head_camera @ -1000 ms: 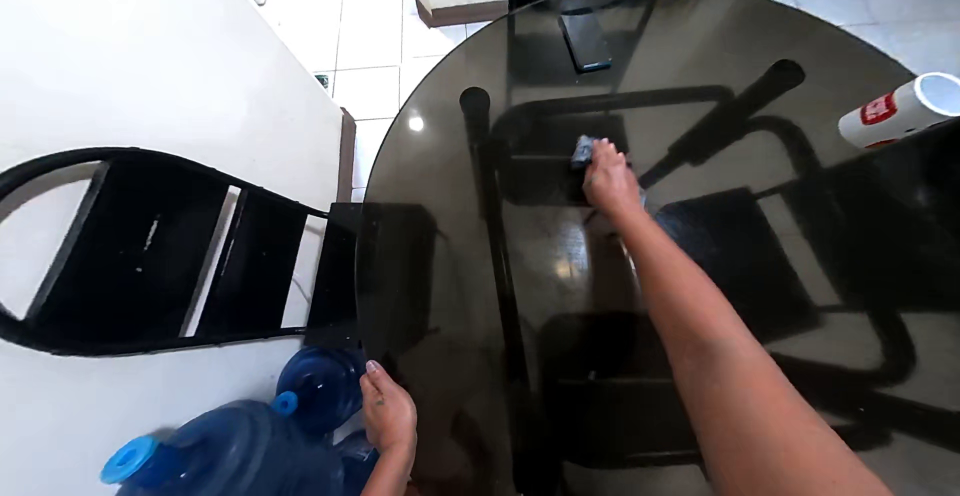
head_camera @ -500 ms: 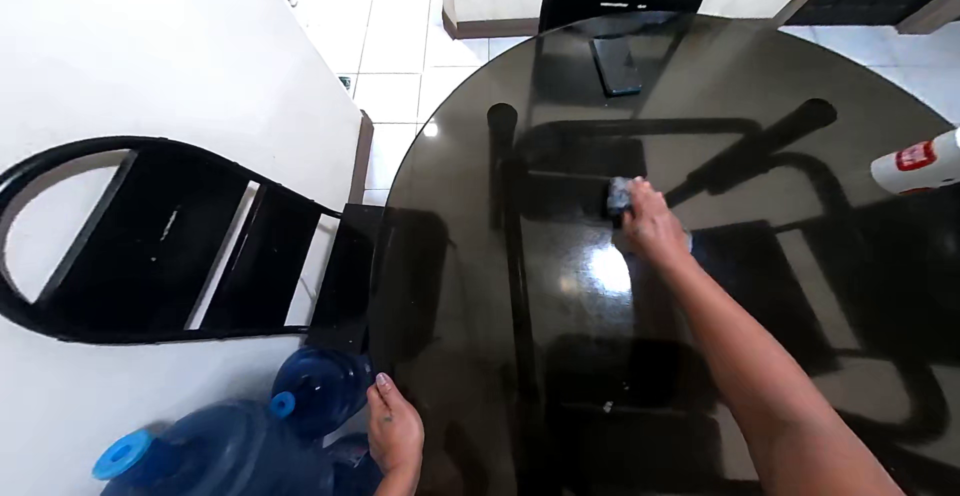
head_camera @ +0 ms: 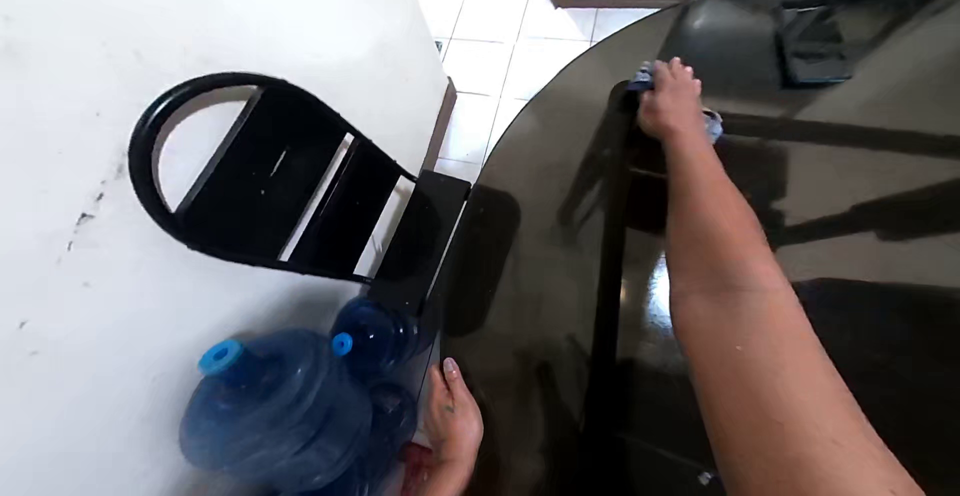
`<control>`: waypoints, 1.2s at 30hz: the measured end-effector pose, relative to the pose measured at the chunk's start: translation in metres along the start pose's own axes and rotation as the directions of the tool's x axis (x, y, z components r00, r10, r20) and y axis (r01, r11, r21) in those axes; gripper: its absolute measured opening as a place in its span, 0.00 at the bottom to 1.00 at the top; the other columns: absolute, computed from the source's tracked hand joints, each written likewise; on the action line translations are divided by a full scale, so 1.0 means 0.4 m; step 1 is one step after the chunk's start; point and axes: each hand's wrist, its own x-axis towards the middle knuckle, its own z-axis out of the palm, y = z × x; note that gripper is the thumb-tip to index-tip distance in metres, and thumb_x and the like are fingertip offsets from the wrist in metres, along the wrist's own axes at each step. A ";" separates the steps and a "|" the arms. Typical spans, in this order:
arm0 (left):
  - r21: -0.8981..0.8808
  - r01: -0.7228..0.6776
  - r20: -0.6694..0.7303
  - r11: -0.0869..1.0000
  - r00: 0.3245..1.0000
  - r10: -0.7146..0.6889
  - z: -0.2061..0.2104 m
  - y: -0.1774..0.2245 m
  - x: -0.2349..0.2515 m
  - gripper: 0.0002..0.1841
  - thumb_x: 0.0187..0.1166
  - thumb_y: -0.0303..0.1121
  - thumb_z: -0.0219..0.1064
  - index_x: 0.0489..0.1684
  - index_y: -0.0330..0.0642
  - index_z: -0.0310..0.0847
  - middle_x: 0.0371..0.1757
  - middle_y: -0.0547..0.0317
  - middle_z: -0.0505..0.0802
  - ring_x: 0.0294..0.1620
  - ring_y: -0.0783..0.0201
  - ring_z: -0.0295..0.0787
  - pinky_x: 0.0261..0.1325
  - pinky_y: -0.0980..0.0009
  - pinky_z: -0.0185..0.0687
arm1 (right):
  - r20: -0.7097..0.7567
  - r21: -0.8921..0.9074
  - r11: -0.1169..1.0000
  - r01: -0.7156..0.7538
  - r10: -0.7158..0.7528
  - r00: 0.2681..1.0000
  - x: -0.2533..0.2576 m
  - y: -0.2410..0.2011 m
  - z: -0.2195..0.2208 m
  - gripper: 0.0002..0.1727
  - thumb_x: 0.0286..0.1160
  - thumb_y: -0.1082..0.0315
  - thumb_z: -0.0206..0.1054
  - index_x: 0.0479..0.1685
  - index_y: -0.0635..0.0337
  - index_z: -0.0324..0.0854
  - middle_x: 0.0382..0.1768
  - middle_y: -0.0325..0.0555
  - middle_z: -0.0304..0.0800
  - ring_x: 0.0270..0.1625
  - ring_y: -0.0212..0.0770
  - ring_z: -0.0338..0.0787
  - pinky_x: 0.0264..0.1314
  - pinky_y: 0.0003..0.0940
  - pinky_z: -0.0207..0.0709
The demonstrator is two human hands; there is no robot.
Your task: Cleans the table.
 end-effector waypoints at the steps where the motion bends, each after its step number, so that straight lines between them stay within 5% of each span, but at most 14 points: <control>1: 0.000 0.008 0.011 1.000 1.000 -0.008 -0.003 0.002 -0.001 0.32 0.96 0.54 0.34 0.73 0.41 0.77 0.55 0.39 0.92 0.61 0.40 0.89 0.60 0.36 0.79 | 0.038 0.013 0.997 0.080 -0.081 0.996 0.001 -0.061 0.032 0.29 0.84 0.61 0.55 0.84 0.62 0.70 0.86 0.72 0.62 0.88 0.74 0.61 0.85 0.74 0.54; 6: 0.014 0.030 0.029 0.999 0.999 -0.030 -0.008 0.010 0.000 0.31 0.95 0.55 0.35 0.72 0.45 0.77 0.53 0.41 0.93 0.58 0.41 0.90 0.57 0.36 0.80 | 0.178 0.123 0.891 0.436 -0.452 0.874 -0.119 -0.354 0.165 0.27 0.85 0.59 0.56 0.84 0.49 0.73 0.88 0.59 0.65 0.92 0.64 0.59 0.92 0.65 0.48; 11: -0.039 0.021 0.095 0.999 0.995 -0.017 -0.021 0.010 -0.006 0.33 0.95 0.55 0.31 0.82 0.45 0.72 0.66 0.42 0.90 0.69 0.42 0.87 0.67 0.36 0.77 | 0.262 0.212 0.720 0.661 -0.694 0.671 -0.443 -0.497 0.190 0.28 0.82 0.62 0.59 0.83 0.49 0.75 0.88 0.51 0.68 0.93 0.54 0.60 0.96 0.55 0.48; 16: -0.274 -0.077 0.047 0.959 0.995 0.094 -0.017 -0.021 -0.002 0.33 0.96 0.49 0.27 0.90 0.42 0.62 0.85 0.47 0.77 0.85 0.48 0.72 0.83 0.42 0.64 | 0.301 0.312 0.642 0.701 -0.766 0.568 -0.811 -0.501 0.144 0.28 0.82 0.65 0.62 0.84 0.50 0.75 0.87 0.48 0.70 0.92 0.48 0.63 0.96 0.51 0.51; 20: -0.536 -0.124 -0.089 0.835 0.992 0.091 0.011 -0.063 0.014 0.33 0.95 0.46 0.26 0.94 0.36 0.46 0.86 0.37 0.71 0.84 0.46 0.71 0.82 0.49 0.69 | 0.370 0.415 0.623 0.663 -0.782 0.502 -1.051 -0.427 0.084 0.27 0.85 0.70 0.56 0.84 0.52 0.74 0.87 0.49 0.70 0.92 0.50 0.64 0.96 0.51 0.52; 24: -0.459 -0.115 -0.038 0.881 0.993 0.110 0.001 -0.048 0.013 0.31 0.96 0.46 0.34 0.94 0.39 0.49 0.86 0.40 0.72 0.84 0.45 0.72 0.80 0.45 0.71 | 0.343 0.452 0.505 0.736 -0.859 0.379 -1.048 -0.379 0.049 0.24 0.85 0.68 0.57 0.80 0.51 0.78 0.85 0.49 0.74 0.89 0.51 0.70 0.92 0.53 0.59; 30: -0.317 -0.040 0.068 0.947 0.996 0.065 -0.016 -0.021 0.015 0.30 0.95 0.50 0.38 0.93 0.48 0.55 0.77 0.50 0.84 0.73 0.47 0.83 0.68 0.40 0.79 | 0.306 0.201 0.750 0.630 -0.659 0.687 -0.641 -0.443 0.137 0.28 0.85 0.68 0.58 0.86 0.54 0.71 0.87 0.55 0.69 0.91 0.55 0.65 0.94 0.57 0.52; 33: -0.238 -0.030 0.118 0.971 0.991 0.060 -0.019 -0.018 0.009 0.32 0.93 0.54 0.40 0.92 0.51 0.57 0.75 0.48 0.85 0.70 0.45 0.85 0.64 0.37 0.79 | 0.266 0.080 0.885 0.459 -0.463 0.846 -0.445 -0.492 0.170 0.28 0.88 0.66 0.53 0.87 0.59 0.67 0.89 0.60 0.63 0.93 0.58 0.60 0.94 0.59 0.50; 36: -0.213 -0.044 0.119 0.976 0.990 0.071 -0.025 -0.020 0.018 0.33 0.92 0.57 0.41 0.92 0.51 0.59 0.73 0.46 0.87 0.66 0.43 0.88 0.60 0.38 0.82 | 0.173 0.033 0.945 0.325 -0.325 0.930 -0.365 -0.555 0.215 0.28 0.87 0.63 0.52 0.85 0.58 0.70 0.89 0.60 0.63 0.92 0.61 0.60 0.93 0.61 0.49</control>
